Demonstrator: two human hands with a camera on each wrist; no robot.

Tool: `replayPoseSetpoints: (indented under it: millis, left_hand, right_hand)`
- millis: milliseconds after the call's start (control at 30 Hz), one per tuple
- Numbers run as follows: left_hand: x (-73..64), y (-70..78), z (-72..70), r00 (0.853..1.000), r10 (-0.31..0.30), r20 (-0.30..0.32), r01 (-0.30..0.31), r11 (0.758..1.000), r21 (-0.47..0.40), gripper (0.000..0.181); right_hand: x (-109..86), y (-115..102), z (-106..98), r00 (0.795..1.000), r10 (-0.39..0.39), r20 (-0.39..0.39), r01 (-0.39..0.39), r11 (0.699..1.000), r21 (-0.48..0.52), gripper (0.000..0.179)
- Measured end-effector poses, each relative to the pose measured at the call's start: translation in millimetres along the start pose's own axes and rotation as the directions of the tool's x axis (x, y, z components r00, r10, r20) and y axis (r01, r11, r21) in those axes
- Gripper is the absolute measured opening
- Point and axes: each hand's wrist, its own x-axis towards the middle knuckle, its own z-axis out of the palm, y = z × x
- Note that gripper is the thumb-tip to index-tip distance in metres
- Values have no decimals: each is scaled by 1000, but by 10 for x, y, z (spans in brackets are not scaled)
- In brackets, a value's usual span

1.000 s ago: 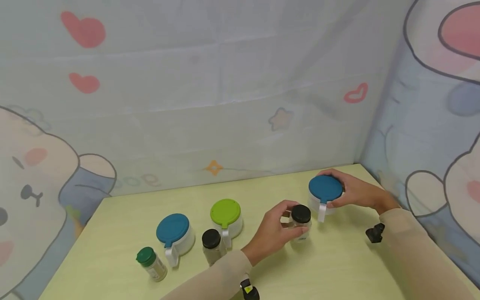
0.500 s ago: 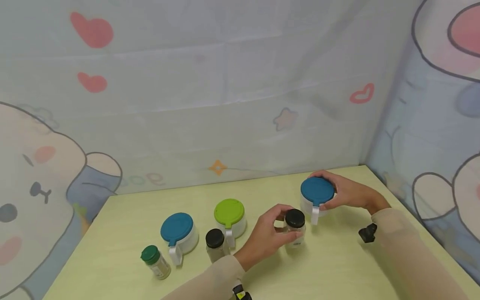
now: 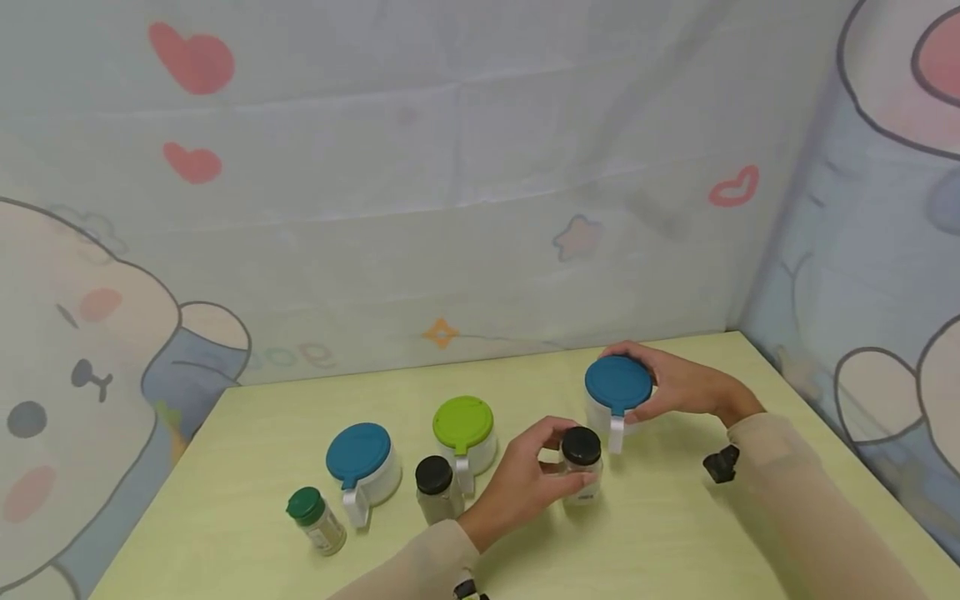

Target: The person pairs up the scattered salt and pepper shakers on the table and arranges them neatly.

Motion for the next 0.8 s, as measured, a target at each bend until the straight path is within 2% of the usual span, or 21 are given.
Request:
replayPoseSetpoints:
  millis: [567,800]
  left_hand:
    - [-108,53,-82,999,-21,28,22,1000,-19,46]
    - [-144,49,-109,999,-21,36,21,1000,-18,47]
  right_hand:
    - [185,-72,152,998,-39,49,39,999,-4,79]
    - [275,-101,219,997,-45,62,47,998,-37,80]
